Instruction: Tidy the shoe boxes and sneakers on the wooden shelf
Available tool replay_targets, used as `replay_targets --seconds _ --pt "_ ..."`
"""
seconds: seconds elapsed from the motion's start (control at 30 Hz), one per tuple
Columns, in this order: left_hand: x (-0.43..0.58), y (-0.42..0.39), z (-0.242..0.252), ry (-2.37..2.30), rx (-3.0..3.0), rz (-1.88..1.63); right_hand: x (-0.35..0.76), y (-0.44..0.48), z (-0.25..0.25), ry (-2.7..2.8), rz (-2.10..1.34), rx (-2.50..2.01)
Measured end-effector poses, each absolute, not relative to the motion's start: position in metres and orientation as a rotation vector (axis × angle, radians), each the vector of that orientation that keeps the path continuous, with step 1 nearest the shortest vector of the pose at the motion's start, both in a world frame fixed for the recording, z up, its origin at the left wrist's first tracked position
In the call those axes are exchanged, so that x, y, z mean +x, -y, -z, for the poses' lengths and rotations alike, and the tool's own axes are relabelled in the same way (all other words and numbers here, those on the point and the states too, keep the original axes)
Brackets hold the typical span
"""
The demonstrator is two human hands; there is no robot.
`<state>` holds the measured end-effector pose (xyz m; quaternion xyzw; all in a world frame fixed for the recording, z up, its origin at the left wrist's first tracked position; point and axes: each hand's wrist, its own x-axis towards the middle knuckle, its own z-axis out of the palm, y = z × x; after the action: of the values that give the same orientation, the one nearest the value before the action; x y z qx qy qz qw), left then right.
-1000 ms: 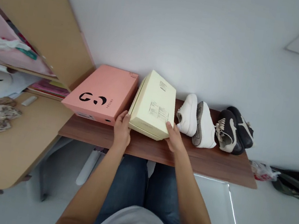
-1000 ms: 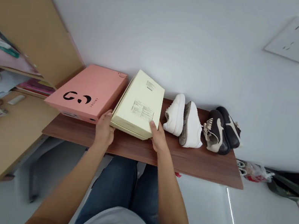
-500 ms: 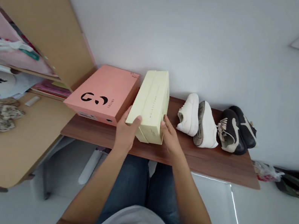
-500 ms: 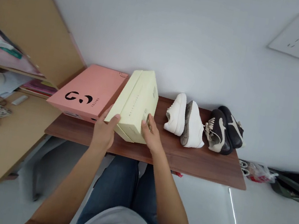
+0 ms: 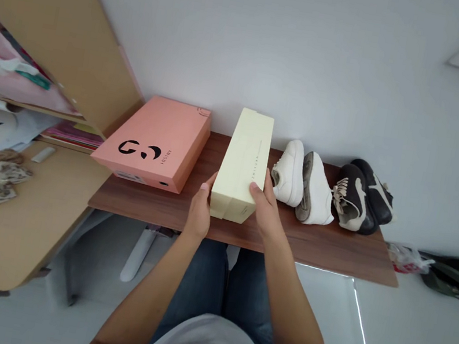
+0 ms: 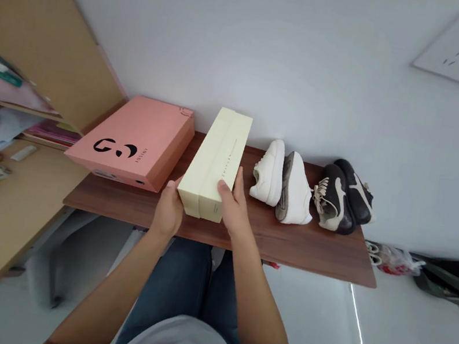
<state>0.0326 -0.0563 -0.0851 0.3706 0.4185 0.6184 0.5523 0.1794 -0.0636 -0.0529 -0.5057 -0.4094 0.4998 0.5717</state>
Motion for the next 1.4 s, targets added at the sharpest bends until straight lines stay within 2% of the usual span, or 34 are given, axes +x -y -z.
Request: replay_targets --seconds 0.3,0.5,0.83,1.13,1.4 --pt "0.029 0.046 0.134 -1.251 0.732 -1.347 0.2 0.073 0.054 0.896 -1.171 -1.113" --pt "0.032 0.049 0.127 -1.085 0.383 -1.126 0.228 0.084 0.058 0.869 -1.133 -1.088" --pt "0.002 0.054 0.073 -0.92 0.456 -1.328 0.219 0.085 0.089 0.835 -1.198 -1.061" --pt "-0.004 0.04 0.083 -1.053 0.661 -1.483 0.212 0.069 0.091 1.032 -1.238 -1.112" --pt "-0.005 0.024 0.098 -1.123 0.76 -1.481 0.198 0.068 0.115 0.942 -1.254 -1.185"
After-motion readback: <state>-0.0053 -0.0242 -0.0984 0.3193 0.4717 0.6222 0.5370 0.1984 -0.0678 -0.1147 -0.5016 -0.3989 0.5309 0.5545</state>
